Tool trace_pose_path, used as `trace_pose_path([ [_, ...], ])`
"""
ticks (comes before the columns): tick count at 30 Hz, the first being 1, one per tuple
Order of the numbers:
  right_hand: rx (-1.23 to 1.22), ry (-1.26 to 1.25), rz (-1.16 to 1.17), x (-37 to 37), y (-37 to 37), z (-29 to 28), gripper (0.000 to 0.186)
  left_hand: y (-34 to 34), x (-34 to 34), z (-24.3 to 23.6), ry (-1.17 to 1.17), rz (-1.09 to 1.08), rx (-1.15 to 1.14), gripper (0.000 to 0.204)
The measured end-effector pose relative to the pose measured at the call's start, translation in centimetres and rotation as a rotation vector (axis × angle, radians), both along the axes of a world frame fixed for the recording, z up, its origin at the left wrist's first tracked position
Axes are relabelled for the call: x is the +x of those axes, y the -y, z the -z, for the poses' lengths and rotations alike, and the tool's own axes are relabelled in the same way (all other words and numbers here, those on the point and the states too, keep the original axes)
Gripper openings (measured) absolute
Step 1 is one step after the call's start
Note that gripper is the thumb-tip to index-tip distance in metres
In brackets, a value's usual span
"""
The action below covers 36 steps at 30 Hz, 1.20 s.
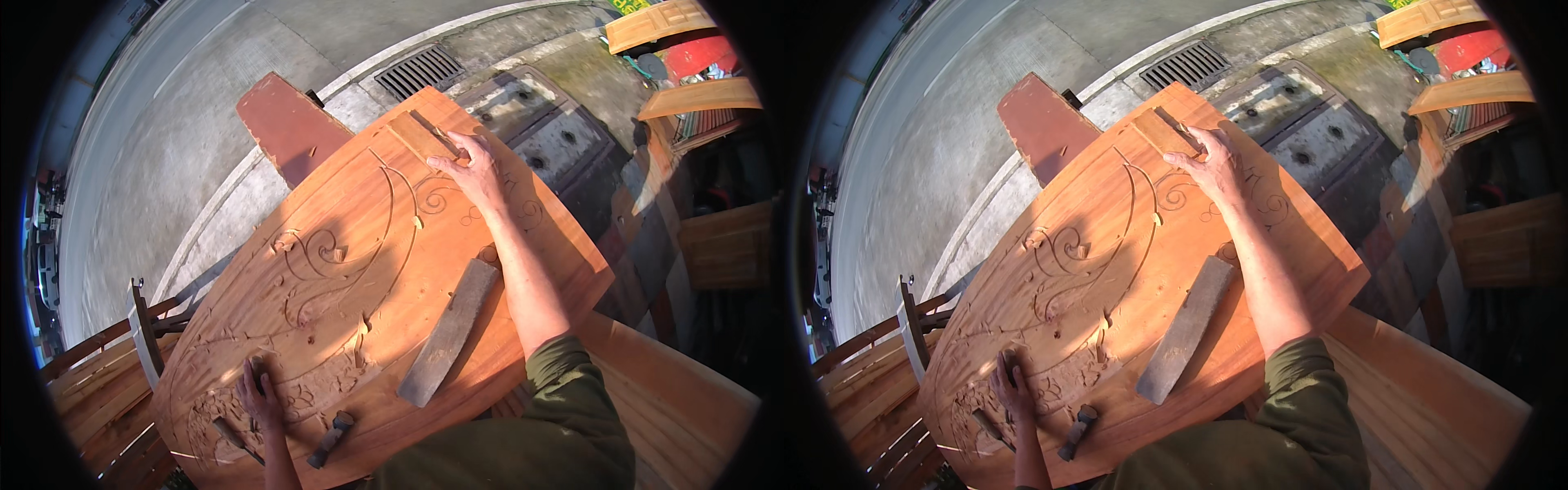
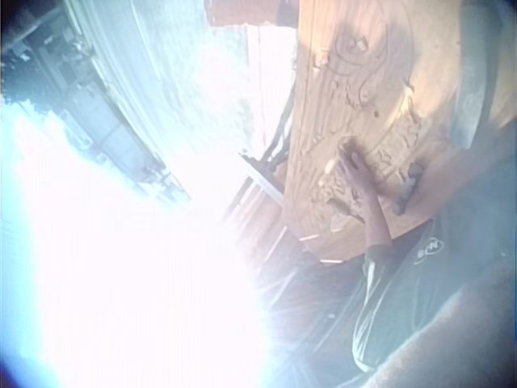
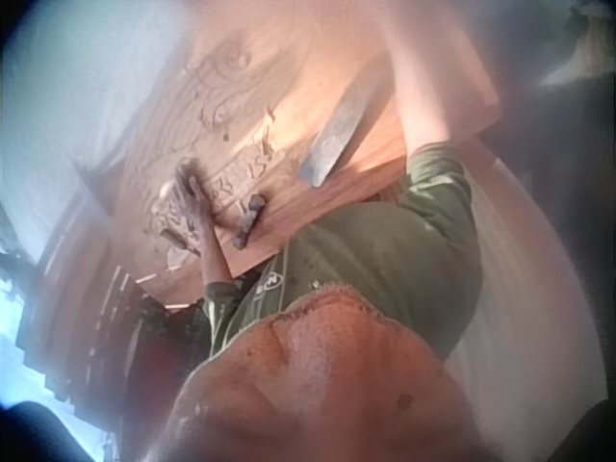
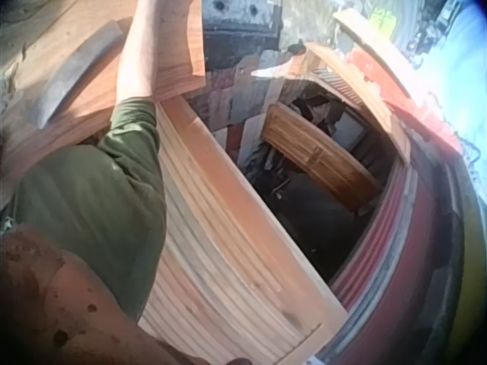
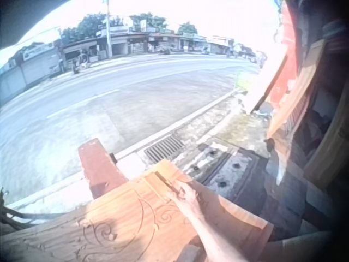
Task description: The person carves decorative patterns into a large wooden board using a chisel and a wooden mallet. They hammer the chisel to remove wood shavings along traced lines and then use their hands to clear the debris.
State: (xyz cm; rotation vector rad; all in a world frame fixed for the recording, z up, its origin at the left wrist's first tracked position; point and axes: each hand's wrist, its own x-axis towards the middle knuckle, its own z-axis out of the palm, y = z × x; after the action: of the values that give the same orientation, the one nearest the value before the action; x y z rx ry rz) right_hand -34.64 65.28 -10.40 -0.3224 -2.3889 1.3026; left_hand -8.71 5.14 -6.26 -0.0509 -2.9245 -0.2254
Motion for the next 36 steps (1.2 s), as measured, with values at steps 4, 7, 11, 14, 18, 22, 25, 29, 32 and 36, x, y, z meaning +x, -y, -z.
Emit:
trace_pose_path([
  [4,0.038,0.007,0.063,0.1,-1.0,-0.6,0.069,-0.1,0.2,0.0,0.009,-0.014,0.012,0.051],
  [7,0.177,0.040,-0.086,0.2,-1.2,0.3,0.070,-0.2,0.0,0.0,0.017,-0.020,0.014,0.051],
  [11,0.268,0.058,-0.107,-0.1,-1.1,1.4,0.068,-0.1,0.0,0.0,0.025,-0.019,0.013,0.051],
  [14,0.267,0.062,-0.123,-0.2,-1.5,2.0,0.066,-0.1,0.0,0.1,0.020,-0.013,0.002,0.052],
  [18,0.233,0.116,-0.120,-0.2,-1.2,1.5,0.063,0.1,0.1,0.0,0.029,-0.012,0.006,0.052],
  [22,0.230,0.131,-0.125,0.1,-1.1,1.2,0.062,-0.1,0.0,0.0,0.034,-0.018,0.008,0.052],
  [25,0.250,0.111,-0.115,0.2,-1.1,1.2,0.061,0.1,0.1,0.1,0.036,-0.021,0.002,0.051],
  [29,0.253,0.085,-0.110,0.1,-1.0,1.0,0.067,0.1,0.1,0.1,0.037,-0.027,0.000,0.051],
  [32,0.246,0.063,-0.086,0.2,-0.9,0.7,0.072,0.1,0.1,0.2,0.037,-0.034,0.009,0.051],
  [36,0.292,0.063,-0.088,0.3,-0.8,1.0,0.076,-0.1,0.1,0.1,0.039,-0.040,0.020,0.051],
])
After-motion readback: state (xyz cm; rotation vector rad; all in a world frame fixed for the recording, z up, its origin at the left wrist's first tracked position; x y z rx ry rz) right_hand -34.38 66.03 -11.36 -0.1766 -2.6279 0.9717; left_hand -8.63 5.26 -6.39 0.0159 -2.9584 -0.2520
